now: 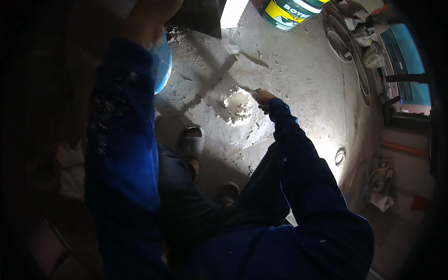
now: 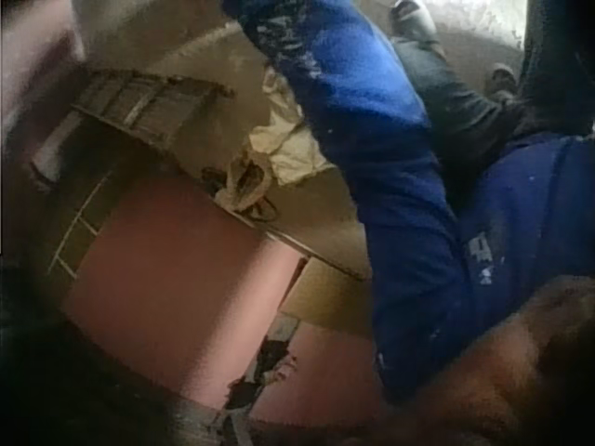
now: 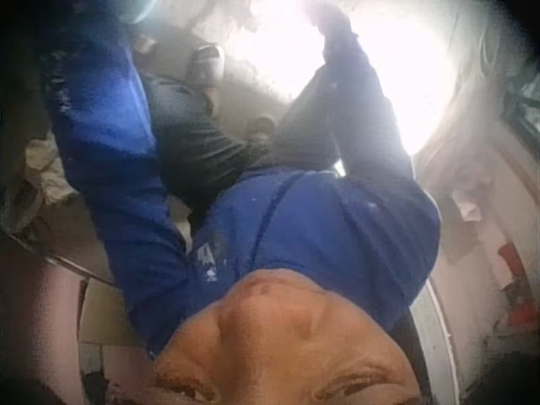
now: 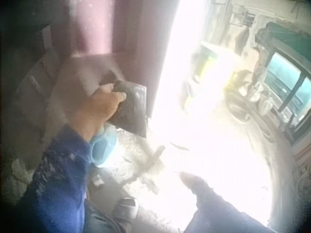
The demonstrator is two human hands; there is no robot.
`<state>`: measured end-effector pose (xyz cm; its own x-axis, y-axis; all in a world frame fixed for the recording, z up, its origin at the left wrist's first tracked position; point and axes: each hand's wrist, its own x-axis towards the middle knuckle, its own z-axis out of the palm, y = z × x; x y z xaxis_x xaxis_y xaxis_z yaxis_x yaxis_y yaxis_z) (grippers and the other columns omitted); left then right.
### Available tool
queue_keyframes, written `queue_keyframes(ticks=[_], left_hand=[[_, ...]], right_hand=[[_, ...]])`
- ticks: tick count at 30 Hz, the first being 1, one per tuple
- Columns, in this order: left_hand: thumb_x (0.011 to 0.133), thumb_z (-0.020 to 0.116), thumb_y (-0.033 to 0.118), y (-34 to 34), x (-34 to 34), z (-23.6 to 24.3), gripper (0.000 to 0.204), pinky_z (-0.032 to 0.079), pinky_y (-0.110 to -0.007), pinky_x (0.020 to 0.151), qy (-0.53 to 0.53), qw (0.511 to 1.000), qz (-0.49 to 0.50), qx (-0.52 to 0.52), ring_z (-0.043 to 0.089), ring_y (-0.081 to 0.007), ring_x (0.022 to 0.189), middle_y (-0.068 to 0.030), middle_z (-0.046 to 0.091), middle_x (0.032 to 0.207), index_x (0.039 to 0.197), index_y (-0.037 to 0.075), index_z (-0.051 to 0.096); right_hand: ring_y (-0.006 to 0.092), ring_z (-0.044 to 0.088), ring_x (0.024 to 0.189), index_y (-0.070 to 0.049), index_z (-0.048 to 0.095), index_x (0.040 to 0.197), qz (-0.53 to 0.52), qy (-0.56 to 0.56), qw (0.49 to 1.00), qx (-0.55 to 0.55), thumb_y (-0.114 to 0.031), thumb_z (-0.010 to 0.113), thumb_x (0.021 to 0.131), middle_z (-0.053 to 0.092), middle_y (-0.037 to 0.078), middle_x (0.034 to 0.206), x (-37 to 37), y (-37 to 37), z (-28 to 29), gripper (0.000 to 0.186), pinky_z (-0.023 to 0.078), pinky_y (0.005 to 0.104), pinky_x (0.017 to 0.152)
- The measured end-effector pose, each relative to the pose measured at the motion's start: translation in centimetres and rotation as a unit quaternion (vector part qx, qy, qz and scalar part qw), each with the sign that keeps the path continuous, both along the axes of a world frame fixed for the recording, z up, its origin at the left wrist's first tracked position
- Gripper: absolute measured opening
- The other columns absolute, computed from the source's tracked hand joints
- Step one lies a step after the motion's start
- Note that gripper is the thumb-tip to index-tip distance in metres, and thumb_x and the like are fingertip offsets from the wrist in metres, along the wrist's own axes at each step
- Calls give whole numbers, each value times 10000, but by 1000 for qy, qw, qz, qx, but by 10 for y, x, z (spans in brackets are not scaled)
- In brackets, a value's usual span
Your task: The person scoops dry cement powder from a bag onto the floor, pours water from a blue jug, and mixes the materials using a trowel and a hawk. The person then scrapes the mixed cement from the floor onto the hawk.
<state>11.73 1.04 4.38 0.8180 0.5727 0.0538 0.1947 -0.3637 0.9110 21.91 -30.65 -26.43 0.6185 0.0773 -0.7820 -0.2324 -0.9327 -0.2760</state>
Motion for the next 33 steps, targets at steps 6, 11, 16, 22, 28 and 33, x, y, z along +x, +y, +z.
queue_keyframes(ticks=[6, 11, 16, 22, 28, 33], left_hand=[[901, 544, 152, 4, 13, -12, 463, 401, -335, 1006, -73, 992, -70, -74, 549, -292, 1164, -211, 594, 1254, 1299, -83, 509], [901, 544, 153, -1, 8, -5, 416, 399, -340, 1004, -30, 998, -46, -5, 559, -289, 1144, -211, 602, 1230, 1250, -74, 549], [873, 653, 192, 4, 9, -6, 460, 437, -420, 1031, 5, 994, -103, 28, 534, -249, 1197, -108, 570, 1282, 1291, 35, 540], [933, 600, 150, 4, 23, -14, 367, 500, -398, 983, -34, 987, -135, -81, 593, -279, 1139, -178, 586, 1253, 1260, -11, 557], [918, 562, 184, -10, -2, -12, 364, 466, -371, 934, 7, 993, -109, -39, 591, -283, 1088, -195, 619, 1124, 1203, -42, 571], [927, 530, 188, -15, -27, 6, 395, 470, -369, 906, -27, 956, -228, 180, 587, -295, 1078, -217, 599, 1170, 1216, -81, 543]], right_hand=[[240, 660, 728, 9, 622, 1113, 167, 12, 985, -49, -284, 453, 931, 687, 143, 928, 34, 46, -47, 384, 541, 409, 593], [366, 677, 962, -13, 632, 1179, 375, -76, 911, -154, -230, 503, 856, 657, 224, 1151, 2, 34, -59, 410, 535, 427, 846], [361, 664, 998, -3, 640, 1167, 333, -50, 924, -180, -199, 501, 853, 653, 221, 1162, 20, 19, -15, 394, 526, 422, 868], [355, 649, 1042, 9, 649, 1152, 261, -163, 944, -123, -161, 499, 850, 649, 219, 1175, 28, 20, 12, 377, 515, 416, 894], [349, 633, 1087, 20, 659, 1137, 271, -191, 937, -113, -123, 497, 847, 644, 216, 1188, 13, 6, 26, 362, 503, 410, 920], [344, 621, 1123, 30, 667, 1125, 373, -225, 885, -162, -91, 495, 845, 640, 214, 1199, 54, 35, -6, 351, 494, 405, 942]])
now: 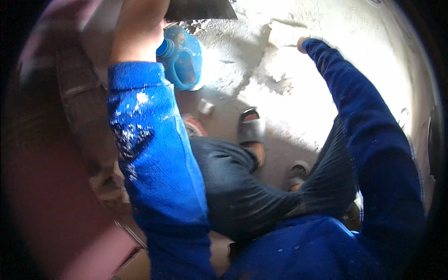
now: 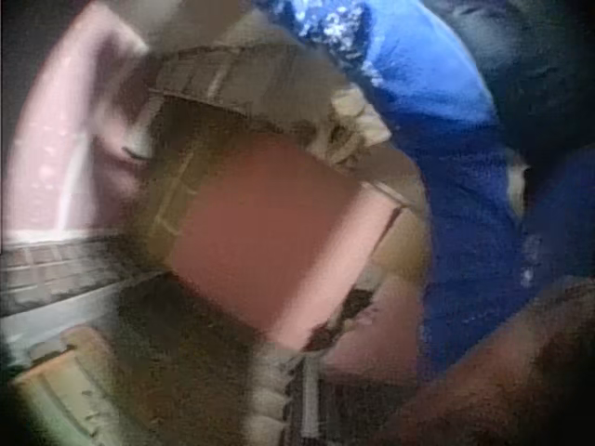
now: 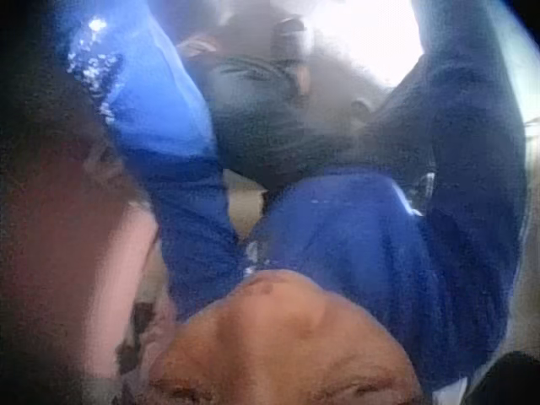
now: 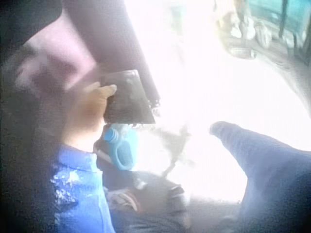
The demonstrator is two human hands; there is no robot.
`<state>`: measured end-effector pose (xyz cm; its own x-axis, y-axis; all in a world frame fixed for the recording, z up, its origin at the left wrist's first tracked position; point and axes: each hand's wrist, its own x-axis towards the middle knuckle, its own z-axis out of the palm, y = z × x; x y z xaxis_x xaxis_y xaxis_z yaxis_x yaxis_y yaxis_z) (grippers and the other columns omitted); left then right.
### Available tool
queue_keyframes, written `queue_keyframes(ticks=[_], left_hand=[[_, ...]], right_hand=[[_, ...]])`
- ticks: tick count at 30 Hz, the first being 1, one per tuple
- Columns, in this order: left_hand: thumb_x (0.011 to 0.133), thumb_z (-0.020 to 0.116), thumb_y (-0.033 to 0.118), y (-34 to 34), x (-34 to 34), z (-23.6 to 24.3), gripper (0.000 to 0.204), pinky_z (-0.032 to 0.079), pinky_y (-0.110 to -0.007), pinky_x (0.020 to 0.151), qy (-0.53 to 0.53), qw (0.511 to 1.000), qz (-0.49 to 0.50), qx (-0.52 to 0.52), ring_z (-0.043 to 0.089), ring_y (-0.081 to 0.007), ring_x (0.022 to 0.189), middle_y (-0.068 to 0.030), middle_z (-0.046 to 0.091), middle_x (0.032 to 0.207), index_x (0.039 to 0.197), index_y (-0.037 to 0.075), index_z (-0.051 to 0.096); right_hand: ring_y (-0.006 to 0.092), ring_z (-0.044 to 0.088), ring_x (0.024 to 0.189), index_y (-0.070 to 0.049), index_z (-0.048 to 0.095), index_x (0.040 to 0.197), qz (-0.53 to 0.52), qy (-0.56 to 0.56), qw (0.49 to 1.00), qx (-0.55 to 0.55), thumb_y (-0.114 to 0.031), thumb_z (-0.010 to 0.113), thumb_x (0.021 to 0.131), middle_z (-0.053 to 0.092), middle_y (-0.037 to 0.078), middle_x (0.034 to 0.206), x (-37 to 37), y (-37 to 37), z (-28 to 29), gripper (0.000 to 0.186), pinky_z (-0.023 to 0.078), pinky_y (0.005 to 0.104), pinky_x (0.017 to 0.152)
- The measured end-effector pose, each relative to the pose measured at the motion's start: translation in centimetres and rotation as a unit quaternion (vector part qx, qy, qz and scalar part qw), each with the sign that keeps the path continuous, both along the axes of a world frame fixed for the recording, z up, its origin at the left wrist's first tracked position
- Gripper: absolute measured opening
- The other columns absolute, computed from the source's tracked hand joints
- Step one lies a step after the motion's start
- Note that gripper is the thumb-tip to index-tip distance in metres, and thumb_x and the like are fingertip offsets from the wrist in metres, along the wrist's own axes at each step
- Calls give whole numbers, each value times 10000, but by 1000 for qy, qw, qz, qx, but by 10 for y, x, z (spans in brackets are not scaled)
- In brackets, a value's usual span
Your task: The person scoops dry cement powder from a bag onto the floor, pours water from a blue jug, and mixes the materials using a trowel and a hawk. The person then scrapes the mixed cement from the floor onto the hawk.
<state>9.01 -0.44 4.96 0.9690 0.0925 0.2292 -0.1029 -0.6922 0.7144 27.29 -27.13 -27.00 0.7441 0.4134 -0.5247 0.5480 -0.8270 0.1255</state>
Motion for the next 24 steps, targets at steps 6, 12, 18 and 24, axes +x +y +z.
queue_keyframes(ticks=[6, 12, 18, 24], left_hand=[[921, 499, 150, 2, 28, -7, 450, 404, -363, 1021, 27, 971, 165, -173, 539, -317, 1190, -219, 583, 1272, 1322, -56, 502], [915, 492, 143, 14, 23, -16, 489, 363, -365, 1071, 7, 972, 181, -152, 486, -353, 1274, -252, 539, 1335, 1359, -61, 468], [916, 493, 140, -14, 23, -20, 471, 398, -393, 1039, -49, 954, 293, -42, 526, -363, 1225, -273, 550, 1307, 1330, -86, 484], [903, 625, 197, 37, 45, -28, 334, 512, -429, 919, 86, 929, 109, -342, 646, -279, 1033, -123, 656, 1133, 1201, 47, 615]], right_hand=[[381, 631, 1082, -15, 630, 1188, -95, 61, 994, 14, -203, 480, 899, 645, 223, 1169, -30, 36, -65, 376, 504, 466, 934], [350, 634, 1067, -94, 646, 1184, 6, 126, 991, -55, -309, 474, 938, 674, 164, 1133, -68, 1, -32, 369, 495, 433, 928], [355, 620, 1104, -118, 613, 1228, -71, 66, 995, 6, -329, 432, 952, 663, 166, 1160, -65, 1, -36, 391, 476, 447, 967], [333, 636, 1091, -87, 658, 1127, -83, 62, 993, 49, -244, 531, 896, 667, 183, 1142, -66, 18, -33, 307, 503, 450, 923]])
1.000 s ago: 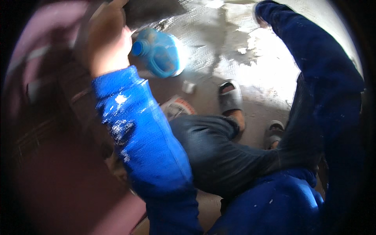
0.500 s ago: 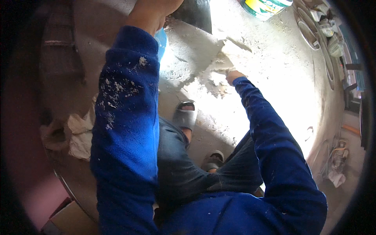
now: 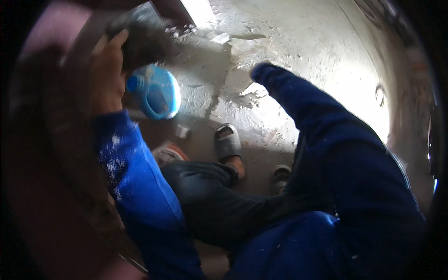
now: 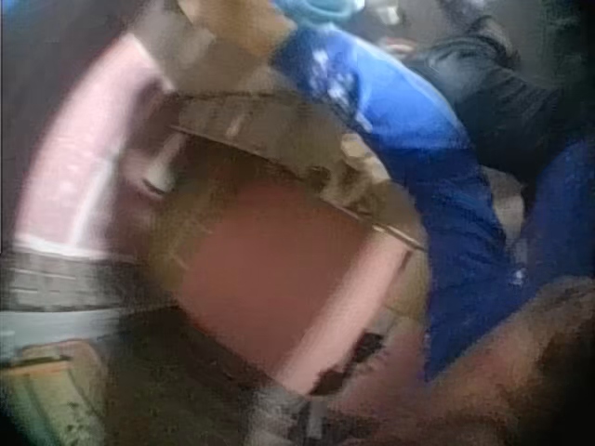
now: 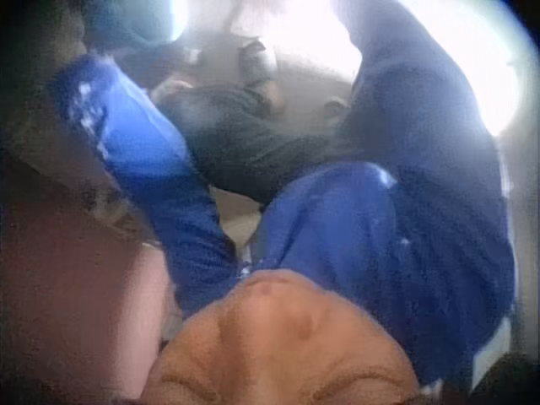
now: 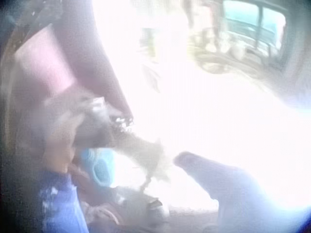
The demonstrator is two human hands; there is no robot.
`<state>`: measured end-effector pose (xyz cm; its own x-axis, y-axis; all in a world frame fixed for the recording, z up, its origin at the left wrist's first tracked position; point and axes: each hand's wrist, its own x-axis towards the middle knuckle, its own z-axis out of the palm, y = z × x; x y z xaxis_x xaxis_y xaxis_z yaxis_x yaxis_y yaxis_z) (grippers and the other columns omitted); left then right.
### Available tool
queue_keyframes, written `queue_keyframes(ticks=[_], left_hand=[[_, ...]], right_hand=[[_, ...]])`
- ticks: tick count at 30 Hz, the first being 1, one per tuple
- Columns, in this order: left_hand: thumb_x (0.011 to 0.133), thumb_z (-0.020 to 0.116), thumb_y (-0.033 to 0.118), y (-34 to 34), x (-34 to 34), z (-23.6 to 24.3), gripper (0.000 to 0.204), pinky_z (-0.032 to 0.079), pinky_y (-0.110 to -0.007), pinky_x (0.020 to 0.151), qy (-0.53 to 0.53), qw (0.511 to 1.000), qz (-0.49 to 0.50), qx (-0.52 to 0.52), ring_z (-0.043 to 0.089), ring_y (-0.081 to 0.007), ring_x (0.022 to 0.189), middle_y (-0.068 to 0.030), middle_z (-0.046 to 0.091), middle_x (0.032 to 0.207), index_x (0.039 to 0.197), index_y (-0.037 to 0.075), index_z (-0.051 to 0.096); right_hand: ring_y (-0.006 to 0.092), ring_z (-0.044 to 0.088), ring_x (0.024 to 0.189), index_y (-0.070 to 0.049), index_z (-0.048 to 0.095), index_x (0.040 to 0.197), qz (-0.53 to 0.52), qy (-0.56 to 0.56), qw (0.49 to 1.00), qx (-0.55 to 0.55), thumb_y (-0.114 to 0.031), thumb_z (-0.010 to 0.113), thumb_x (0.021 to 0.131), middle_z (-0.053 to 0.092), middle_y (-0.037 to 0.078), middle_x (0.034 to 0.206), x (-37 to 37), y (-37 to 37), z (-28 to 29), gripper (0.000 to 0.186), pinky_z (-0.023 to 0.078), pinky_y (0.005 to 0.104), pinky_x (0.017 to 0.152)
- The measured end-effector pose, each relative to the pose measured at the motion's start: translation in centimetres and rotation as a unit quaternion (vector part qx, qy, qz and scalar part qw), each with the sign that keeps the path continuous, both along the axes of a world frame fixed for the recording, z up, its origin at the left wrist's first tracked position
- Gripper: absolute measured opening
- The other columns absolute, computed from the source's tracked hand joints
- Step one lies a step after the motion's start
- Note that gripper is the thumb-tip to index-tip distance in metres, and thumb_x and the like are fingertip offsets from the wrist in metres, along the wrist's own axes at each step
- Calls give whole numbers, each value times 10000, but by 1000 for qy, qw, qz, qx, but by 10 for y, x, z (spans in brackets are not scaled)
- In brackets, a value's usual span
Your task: The person scoops dry cement powder from a bag onto the floor, pours water from a blue jug, and mixes the materials using a trowel and a hawk. The person then scrapes the mixed cement from the floor onto the hawk.
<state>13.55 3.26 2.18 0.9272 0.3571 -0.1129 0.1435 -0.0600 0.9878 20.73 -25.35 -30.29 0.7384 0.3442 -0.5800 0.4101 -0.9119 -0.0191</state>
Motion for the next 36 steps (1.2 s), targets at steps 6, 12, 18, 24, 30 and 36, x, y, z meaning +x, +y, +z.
queue_keyframes(ticks=[6, 12, 18, 24, 30, 36], left_hand=[[921, 587, 177, 1, -9, 3, 376, 523, -400, 917, -84, 898, -147, 405, 647, -287, 1040, -177, 636, 1148, 1214, -56, 551], [750, 694, 34, 30, -2, -13, 463, 525, -401, 895, -165, 693, -148, 686, 639, -355, 1003, -217, 648, 1050, 1202, 35, 595], [760, 676, 6, 19, 1, -5, 466, 486, -393, 943, -202, 764, -202, 579, 613, -346, 1068, -215, 627, 1136, 1220, 41, 608], [948, 544, 165, -9, -5, -2, 340, 441, -336, 974, -111, 956, -71, 262, 593, -217, 1081, -122, 607, 1199, 1226, -27, 574], [917, 596, 229, 10, 1, -15, 427, 437, -342, 962, 13, 992, -17, 128, 559, -197, 1122, -106, 595, 1220, 1275, 3, 545], [884, 611, 318, 0, 7, -14, 691, 385, -380, 1029, 39, 982, 15, 182, 502, -295, 1244, -209, 542, 1331, 1404, -81, 392]], right_hand=[[328, 635, 1099, -88, 666, 1132, -49, -26, 997, 53, -230, 534, 892, 667, 172, 1154, 16, -10, 54, 309, 496, 463, 933], [323, 634, 1107, -89, 674, 1136, -30, -42, 997, 60, -217, 536, 887, 666, 161, 1167, -18, -36, 63, 312, 488, 476, 943], [318, 632, 1115, -89, 682, 1141, -58, -42, 996, 44, -203, 539, 883, 666, 150, 1179, 22, 1, 55, 316, 480, 488, 953], [313, 631, 1123, -90, 690, 1145, -54, -30, 998, -25, -189, 542, 879, 665, 139, 1192, 48, 35, 48, 321, 472, 501, 963], [313, 643, 1101, -99, 697, 1135, -51, -41, 997, 44, -181, 535, 882, 673, 141, 1175, 49, 40, 38, 312, 494, 479, 935], [308, 682, 994, -129, 724, 1040, 34, -52, 998, 31, -208, 494, 898, 706, 126, 1074, -12, 18, 21, 281, 543, 418, 815]])
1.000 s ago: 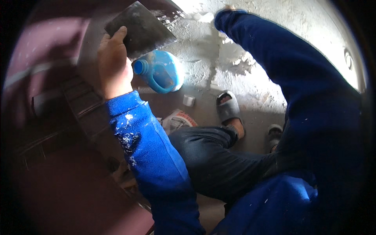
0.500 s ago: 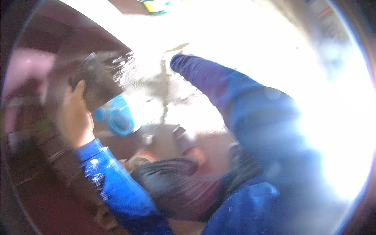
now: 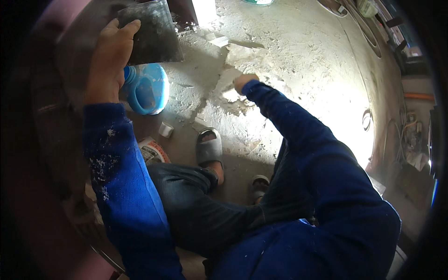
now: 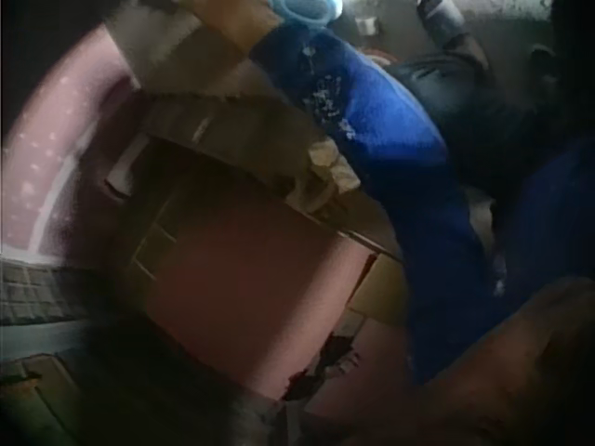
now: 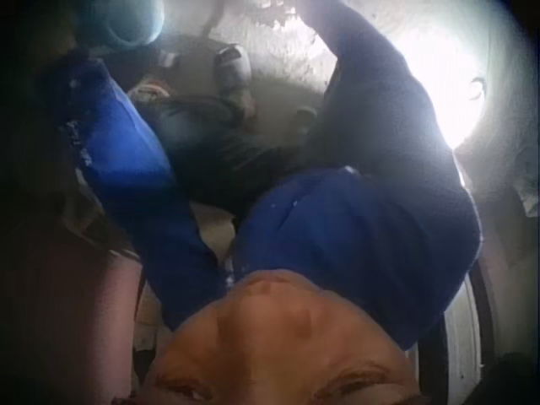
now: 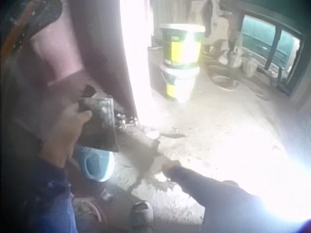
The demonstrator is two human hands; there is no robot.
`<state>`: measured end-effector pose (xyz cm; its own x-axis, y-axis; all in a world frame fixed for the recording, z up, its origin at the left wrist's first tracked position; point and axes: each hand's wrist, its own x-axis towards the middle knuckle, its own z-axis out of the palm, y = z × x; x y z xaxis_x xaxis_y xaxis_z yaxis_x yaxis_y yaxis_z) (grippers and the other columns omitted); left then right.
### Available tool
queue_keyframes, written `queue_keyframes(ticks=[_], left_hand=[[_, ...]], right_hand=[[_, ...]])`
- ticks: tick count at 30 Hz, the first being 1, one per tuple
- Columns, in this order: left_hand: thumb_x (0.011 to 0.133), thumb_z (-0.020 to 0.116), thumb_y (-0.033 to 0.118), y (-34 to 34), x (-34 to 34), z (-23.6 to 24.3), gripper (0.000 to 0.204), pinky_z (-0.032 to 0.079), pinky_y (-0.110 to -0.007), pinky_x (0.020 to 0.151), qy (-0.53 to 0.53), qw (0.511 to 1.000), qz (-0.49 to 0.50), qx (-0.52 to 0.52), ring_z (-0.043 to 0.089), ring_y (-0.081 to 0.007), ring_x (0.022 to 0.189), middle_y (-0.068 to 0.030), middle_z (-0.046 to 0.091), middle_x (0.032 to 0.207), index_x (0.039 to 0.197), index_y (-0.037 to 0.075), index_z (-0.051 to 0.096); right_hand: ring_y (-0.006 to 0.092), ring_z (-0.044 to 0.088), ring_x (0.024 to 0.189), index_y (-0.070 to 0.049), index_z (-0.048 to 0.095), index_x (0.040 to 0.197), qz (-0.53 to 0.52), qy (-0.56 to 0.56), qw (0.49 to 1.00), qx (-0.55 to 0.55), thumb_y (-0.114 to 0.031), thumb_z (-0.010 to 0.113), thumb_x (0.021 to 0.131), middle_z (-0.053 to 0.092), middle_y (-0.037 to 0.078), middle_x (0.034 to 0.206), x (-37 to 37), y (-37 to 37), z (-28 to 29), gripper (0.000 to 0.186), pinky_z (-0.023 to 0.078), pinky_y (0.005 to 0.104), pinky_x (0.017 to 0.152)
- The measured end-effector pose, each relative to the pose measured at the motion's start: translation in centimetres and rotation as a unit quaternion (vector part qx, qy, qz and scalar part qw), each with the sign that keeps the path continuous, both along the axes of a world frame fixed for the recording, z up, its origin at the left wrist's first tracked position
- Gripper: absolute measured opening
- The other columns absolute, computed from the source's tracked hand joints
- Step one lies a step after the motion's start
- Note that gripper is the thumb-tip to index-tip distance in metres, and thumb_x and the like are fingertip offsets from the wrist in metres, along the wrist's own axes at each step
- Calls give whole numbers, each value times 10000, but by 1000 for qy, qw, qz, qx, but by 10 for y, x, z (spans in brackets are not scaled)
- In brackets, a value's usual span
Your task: The person scoops dry cement powder from a bag onto the floor, pours water from a blue jug, and mixes the materials using a trowel and a hawk. The person then scrapes the mixed cement from the floor onto the hawk.
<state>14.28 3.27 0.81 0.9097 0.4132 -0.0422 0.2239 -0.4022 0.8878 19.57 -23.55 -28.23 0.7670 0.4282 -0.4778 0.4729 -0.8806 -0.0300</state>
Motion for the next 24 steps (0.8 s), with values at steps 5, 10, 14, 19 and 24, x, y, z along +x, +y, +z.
queue_keyframes(ticks=[5, 10, 14, 19, 24], left_hand=[[879, 615, 283, -16, -16, 1, 485, 455, -335, 818, -7, 999, -7, 45, 577, -198, 939, -125, 627, 1046, 1211, -66, 564], [862, 630, 210, -28, 15, -36, 338, 426, -298, 594, -20, 979, 16, -200, 528, -128, 690, -42, 599, 805, 1101, -28, 618], [838, 586, 213, -63, 19, -147, 343, 466, -345, 698, -34, 981, 120, -145, 576, -212, 761, -107, 638, 884, 1043, -61, 609], [827, 581, 220, -115, -32, -308, 283, 463, -374, 802, 140, 867, 186, -440, 573, -227, 875, -90, 608, 957, 1020, 16, 609], [807, 650, 167, -154, -55, -366, 284, 534, -367, 842, -7, 929, -96, -359, 658, -247, 930, -88, 663, 993, 1072, 70, 618]], right_hand=[[278, 691, 971, -129, 718, 1043, 125, 34, 988, -83, -197, 452, 918, 715, 100, 1043, -37, -40, 13, 302, 553, 403, 787], [246, 669, 806, -140, 610, 1205, -68, 158, 981, 89, -371, 456, 954, 693, 112, 913, -28, -87, 48, 374, 531, 377, 649], [129, 552, 519, -140, 414, 1400, -287, 302, 854, 312, -458, 486, 971, 631, 128, 776, -44, -135, 64, 539, 439, 286, 427], [98, 510, 564, -124, 436, 1385, -360, 317, 733, 482, -439, 519, 977, 567, 37, 806, -72, -166, 81, 522, 362, 241, 413], [75, 444, 511, -163, 417, 1437, -371, 292, 723, 504, -467, 549, 957, 555, 13, 745, -82, -164, 104, 584, 350, 233, 453]])
